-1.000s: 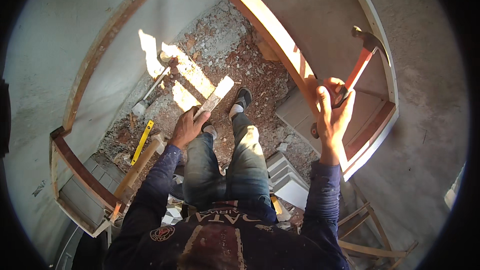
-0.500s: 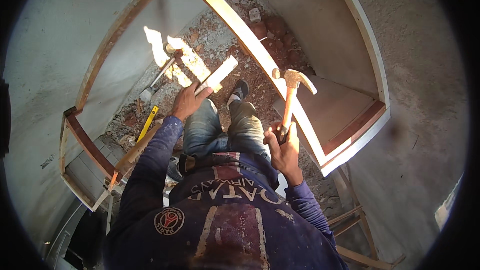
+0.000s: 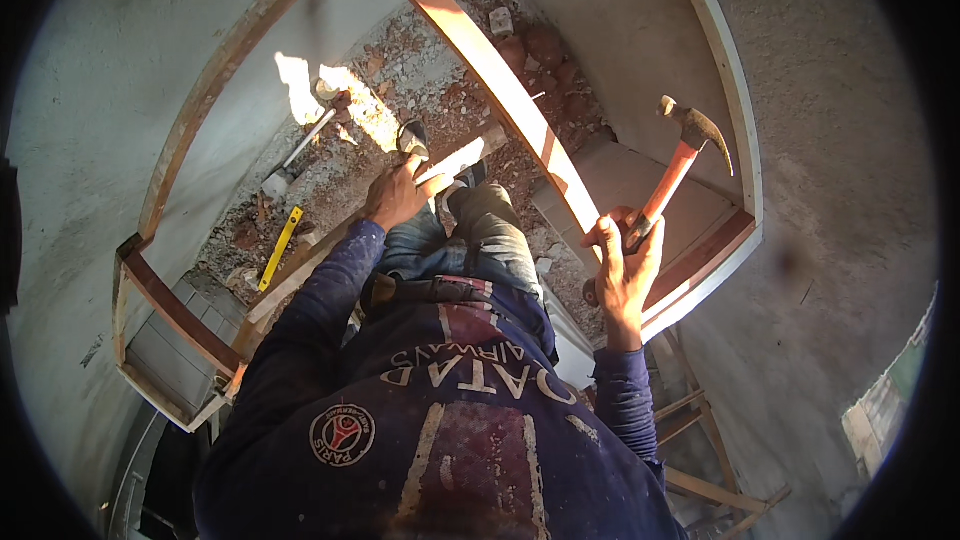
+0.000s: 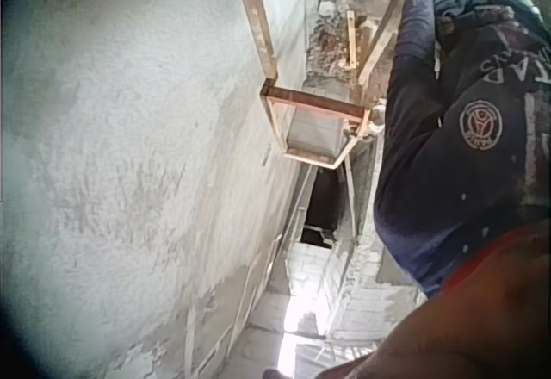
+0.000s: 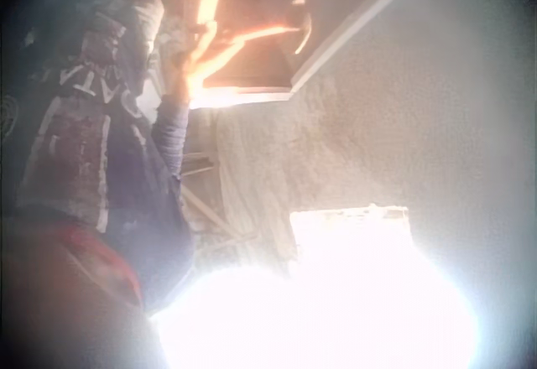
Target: Measure, position, and nail wooden supports into a concrete wall to create a frame.
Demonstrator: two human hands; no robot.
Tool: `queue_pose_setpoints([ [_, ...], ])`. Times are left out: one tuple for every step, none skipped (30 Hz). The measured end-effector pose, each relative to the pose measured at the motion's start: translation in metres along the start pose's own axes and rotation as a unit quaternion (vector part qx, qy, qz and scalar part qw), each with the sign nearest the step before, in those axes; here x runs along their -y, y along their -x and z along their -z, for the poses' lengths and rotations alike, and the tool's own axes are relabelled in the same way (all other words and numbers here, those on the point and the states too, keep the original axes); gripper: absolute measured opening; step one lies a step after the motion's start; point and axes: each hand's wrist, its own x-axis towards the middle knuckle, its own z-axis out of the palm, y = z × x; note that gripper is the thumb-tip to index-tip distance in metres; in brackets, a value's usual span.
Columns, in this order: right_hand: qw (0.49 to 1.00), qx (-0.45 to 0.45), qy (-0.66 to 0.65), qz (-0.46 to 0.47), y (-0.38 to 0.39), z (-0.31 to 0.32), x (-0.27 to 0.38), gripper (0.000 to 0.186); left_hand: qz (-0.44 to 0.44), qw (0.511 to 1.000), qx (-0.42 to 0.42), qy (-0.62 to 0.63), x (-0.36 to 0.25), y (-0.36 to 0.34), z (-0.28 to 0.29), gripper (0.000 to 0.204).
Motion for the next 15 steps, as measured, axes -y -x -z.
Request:
queue_pose_setpoints([
  [1.0, -0.011, -0.009, -0.004, -0.001, -0.003, 0.003, 0.022, 0.015, 0.999, 0.033, -0.001, -0.001, -0.002, 0.002, 0.083],
  [1.0, -0.012, -0.013, -0.009, -0.002, -0.006, 0.007, 0.022, 0.01, 1.0, 0.019, 0.001, 0.009, -0.005, -0.01, 0.085],
  [1.0, -0.013, -0.009, -0.012, -0.003, -0.007, 0.008, 0.022, 0.01, 1.0, 0.023, 0.003, 0.009, -0.005, -0.009, 0.085],
  [1.0, -0.012, -0.009, -0.018, -0.005, -0.008, 0.008, 0.022, 0.005, 1.0, 0.016, -0.007, 0.009, -0.006, -0.009, 0.084],
  [1.0, -0.011, -0.01, -0.024, -0.006, -0.008, 0.008, 0.022, 0.0, 1.0, 0.009, -0.019, 0.009, -0.005, -0.01, 0.084],
  [1.0, -0.01, -0.008, -0.028, -0.008, -0.009, 0.007, 0.022, 0.003, 1.0, 0.012, -0.018, 0.013, -0.006, -0.016, 0.084],
  [1.0, -0.005, -0.011, -0.027, -0.01, -0.009, 0.007, 0.021, -0.004, 1.0, -0.017, -0.013, 0.019, -0.004, -0.025, 0.078],
  [1.0, 0.001, -0.013, -0.027, -0.012, -0.01, 0.006, 0.021, -0.01, 0.999, -0.046, -0.008, 0.024, -0.002, -0.033, 0.073],
  [0.999, 0.003, -0.013, -0.03, -0.014, -0.008, 0.006, 0.021, -0.006, 0.999, -0.043, -0.008, 0.02, -0.001, -0.03, 0.073],
  [0.999, 0.007, -0.024, -0.031, -0.017, -0.006, 0.005, 0.021, 0.003, 0.999, -0.032, -0.003, 0.015, 0.0, -0.026, 0.072],
  [0.999, 0.011, -0.035, -0.031, -0.02, -0.004, 0.004, 0.021, 0.012, 1.0, -0.022, 0.002, 0.01, 0.001, -0.022, 0.071],
  [0.999, -0.001, -0.036, -0.04, -0.024, -0.005, 0.005, 0.021, 0.015, 1.0, -0.023, -0.014, -0.003, 0.004, -0.009, 0.068],
  [0.998, 0.005, -0.036, -0.042, -0.029, -0.005, 0.007, 0.021, 0.021, 0.999, -0.025, -0.014, -0.006, 0.006, -0.004, 0.068],
  [0.998, 0.006, -0.037, -0.054, -0.033, -0.005, 0.011, 0.02, 0.026, 1.0, -0.004, -0.005, -0.007, 0.006, 0.0, 0.072],
  [0.997, 0.007, -0.038, -0.066, -0.038, -0.003, 0.012, 0.02, 0.031, 0.999, 0.018, 0.004, -0.009, 0.006, 0.002, 0.076],
])
